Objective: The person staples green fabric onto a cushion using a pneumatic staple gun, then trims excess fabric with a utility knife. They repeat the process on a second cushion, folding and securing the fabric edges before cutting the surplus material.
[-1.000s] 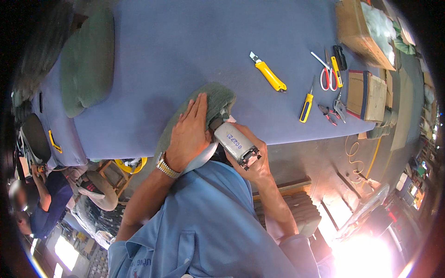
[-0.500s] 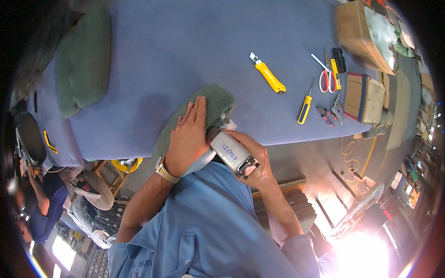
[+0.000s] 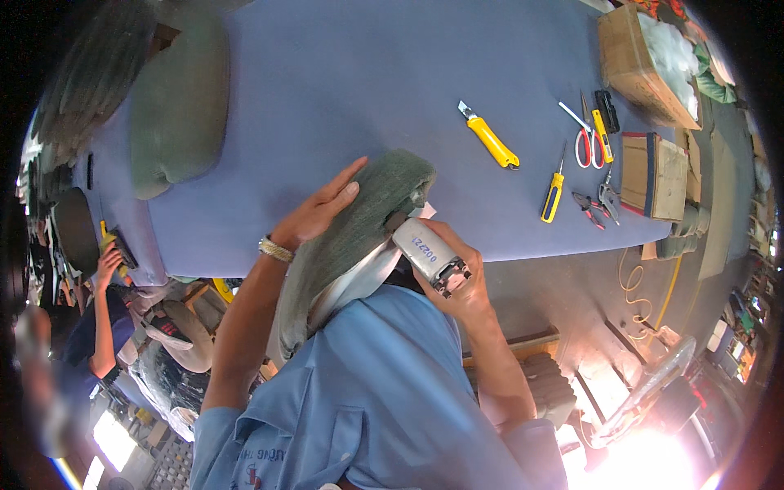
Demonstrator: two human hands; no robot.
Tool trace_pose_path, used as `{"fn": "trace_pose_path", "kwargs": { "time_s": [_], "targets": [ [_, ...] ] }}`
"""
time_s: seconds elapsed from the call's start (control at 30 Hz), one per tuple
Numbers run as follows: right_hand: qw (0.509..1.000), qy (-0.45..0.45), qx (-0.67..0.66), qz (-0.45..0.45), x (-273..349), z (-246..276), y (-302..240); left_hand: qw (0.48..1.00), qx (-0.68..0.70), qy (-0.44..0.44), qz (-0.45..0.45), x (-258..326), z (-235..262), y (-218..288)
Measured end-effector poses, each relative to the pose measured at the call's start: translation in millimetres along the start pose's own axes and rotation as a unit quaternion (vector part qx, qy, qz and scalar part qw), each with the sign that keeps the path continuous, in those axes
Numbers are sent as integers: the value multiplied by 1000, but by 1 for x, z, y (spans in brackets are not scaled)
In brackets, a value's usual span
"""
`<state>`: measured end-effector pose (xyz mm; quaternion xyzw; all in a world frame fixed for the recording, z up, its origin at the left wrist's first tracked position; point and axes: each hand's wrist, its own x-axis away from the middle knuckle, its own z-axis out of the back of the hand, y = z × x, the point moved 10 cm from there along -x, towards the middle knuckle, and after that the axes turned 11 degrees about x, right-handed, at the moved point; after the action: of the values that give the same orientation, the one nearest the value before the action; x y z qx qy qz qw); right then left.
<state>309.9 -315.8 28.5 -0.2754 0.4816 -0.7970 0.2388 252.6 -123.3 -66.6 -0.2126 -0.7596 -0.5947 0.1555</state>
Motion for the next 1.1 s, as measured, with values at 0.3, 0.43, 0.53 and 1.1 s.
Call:
{"fn": "trace_pose_path", "kwargs": {
  "time_s": [0.3, 0.43, 0.53, 1.1],
  "targets": [
    [998, 30, 20, 47, 3, 0, -1, 971, -229, 69, -30, 24, -25, 14],
    [999, 25, 30, 18, 6, -2, 5, 938, -330, 93, -61, 39, -50, 43],
    [999, 17, 38, 10, 8, 0, 7, 910, -381, 145, -73, 40, -57, 43],
    [999, -24, 12, 18, 7, -5, -5, 889, -424, 169, -43, 39, -58, 42]
  ]
}}
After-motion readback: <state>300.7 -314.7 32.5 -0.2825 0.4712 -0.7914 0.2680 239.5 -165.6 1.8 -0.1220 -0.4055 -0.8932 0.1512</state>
